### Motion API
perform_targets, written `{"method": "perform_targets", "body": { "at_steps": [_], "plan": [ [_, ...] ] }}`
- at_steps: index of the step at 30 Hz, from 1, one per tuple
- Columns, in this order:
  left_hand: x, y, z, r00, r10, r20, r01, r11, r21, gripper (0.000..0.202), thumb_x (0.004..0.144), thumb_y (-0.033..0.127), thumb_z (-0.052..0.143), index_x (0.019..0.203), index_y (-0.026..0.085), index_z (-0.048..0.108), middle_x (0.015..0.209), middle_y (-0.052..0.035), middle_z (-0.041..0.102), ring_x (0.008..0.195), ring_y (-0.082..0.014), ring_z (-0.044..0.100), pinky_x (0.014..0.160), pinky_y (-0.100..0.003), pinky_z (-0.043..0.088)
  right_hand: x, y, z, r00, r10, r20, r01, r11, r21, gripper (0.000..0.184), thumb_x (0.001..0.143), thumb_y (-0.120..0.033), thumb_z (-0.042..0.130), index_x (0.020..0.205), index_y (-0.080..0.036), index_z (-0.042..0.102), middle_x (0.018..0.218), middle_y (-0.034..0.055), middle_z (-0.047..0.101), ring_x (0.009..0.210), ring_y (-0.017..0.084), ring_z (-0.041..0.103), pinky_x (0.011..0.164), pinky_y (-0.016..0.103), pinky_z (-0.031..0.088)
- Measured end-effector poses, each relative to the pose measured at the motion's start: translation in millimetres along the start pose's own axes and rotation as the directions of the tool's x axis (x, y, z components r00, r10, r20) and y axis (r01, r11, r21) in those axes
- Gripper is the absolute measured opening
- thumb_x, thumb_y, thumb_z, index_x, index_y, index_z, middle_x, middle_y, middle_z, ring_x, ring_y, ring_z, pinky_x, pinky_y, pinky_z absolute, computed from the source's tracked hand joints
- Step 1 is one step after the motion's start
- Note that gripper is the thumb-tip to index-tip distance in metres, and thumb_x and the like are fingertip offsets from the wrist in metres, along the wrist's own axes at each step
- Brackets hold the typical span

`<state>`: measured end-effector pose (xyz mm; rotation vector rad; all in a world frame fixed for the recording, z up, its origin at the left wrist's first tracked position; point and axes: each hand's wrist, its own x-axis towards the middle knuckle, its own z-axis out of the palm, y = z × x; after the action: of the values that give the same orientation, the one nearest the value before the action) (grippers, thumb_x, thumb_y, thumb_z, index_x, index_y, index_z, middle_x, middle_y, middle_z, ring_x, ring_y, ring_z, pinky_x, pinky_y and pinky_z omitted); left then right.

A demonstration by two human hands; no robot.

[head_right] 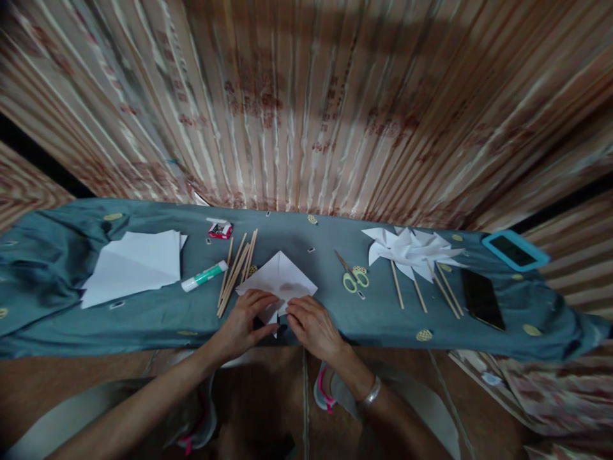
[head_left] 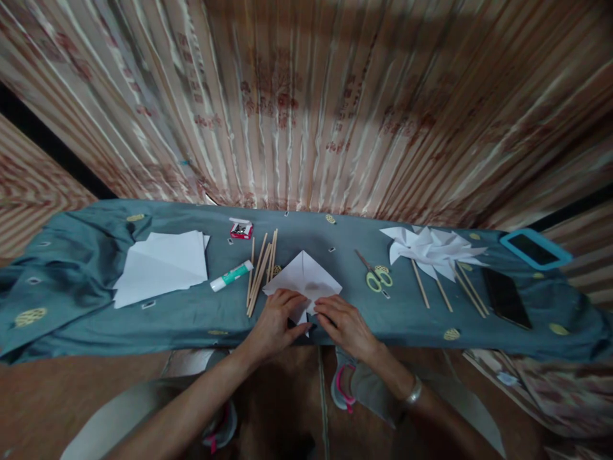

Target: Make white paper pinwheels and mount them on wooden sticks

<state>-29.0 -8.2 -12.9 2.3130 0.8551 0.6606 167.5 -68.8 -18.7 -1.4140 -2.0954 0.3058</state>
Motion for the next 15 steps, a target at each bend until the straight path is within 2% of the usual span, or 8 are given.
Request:
{"method": "perform_targets", "body": {
  "at_steps": [6,10,12,15],
  "plan": [
    [6.4,0.0,4.1,0.999,-0.027,0.034,0.028,1.000,-0.010,0.027,0.083,0.025,0.064,0.107,0.013,0.063,0.105,-0.0109,0.067,0.101,-0.0254,0.056,0.089,-0.043,0.045,7.0,2.8,0.4,0.989,0.147,-0.012,-0.143,0.974,0.175,0.016,0.091,-0.024,0.053,0.094,-0.021,0.068,0.092,0.0054,0.071,0.088,0.019,0.065,0.082,0.033,0.052],
    [6.7,-4.8,6.9,0.999,-0.037,0.015,0.038,0.999,-0.023,0.024,0.084,0.020,0.061,0.108,0.015,0.062,0.104,-0.0100,0.067,0.100,-0.0244,0.056,0.089,-0.041,0.047,12.1,4.1,2.3,0.957,0.291,0.007,-0.285,0.931,0.227,0.013,0.088,-0.025,0.057,0.090,-0.020,0.069,0.083,0.0043,0.071,0.078,0.019,0.065,0.075,0.031,0.051],
    [5.8,-7.2,8.0,0.999,-0.047,0.000,0.047,0.998,-0.032,0.026,0.085,0.019,0.059,0.110,0.015,0.061,0.105,-0.0101,0.066,0.100,-0.0241,0.057,0.089,-0.041,0.047,14.0,4.6,3.9,0.931,0.364,0.014,-0.354,0.895,0.271,0.014,0.086,-0.024,0.059,0.095,-0.020,0.068,0.085,0.0041,0.071,0.077,0.018,0.066,0.074,0.031,0.052],
    [3.7,-9.0,8.8,0.998,-0.060,-0.011,0.059,0.997,-0.050,0.027,0.085,0.019,0.058,0.112,0.016,0.060,0.105,-0.0102,0.066,0.100,-0.0235,0.058,0.089,-0.040,0.049,16.5,5.2,6.0,0.899,0.438,0.024,-0.417,0.837,0.354,0.024,0.083,-0.025,0.059,0.107,-0.020,0.063,0.088,0.0037,0.072,0.077,0.017,0.067,0.075,0.031,0.053]
  ]
}}
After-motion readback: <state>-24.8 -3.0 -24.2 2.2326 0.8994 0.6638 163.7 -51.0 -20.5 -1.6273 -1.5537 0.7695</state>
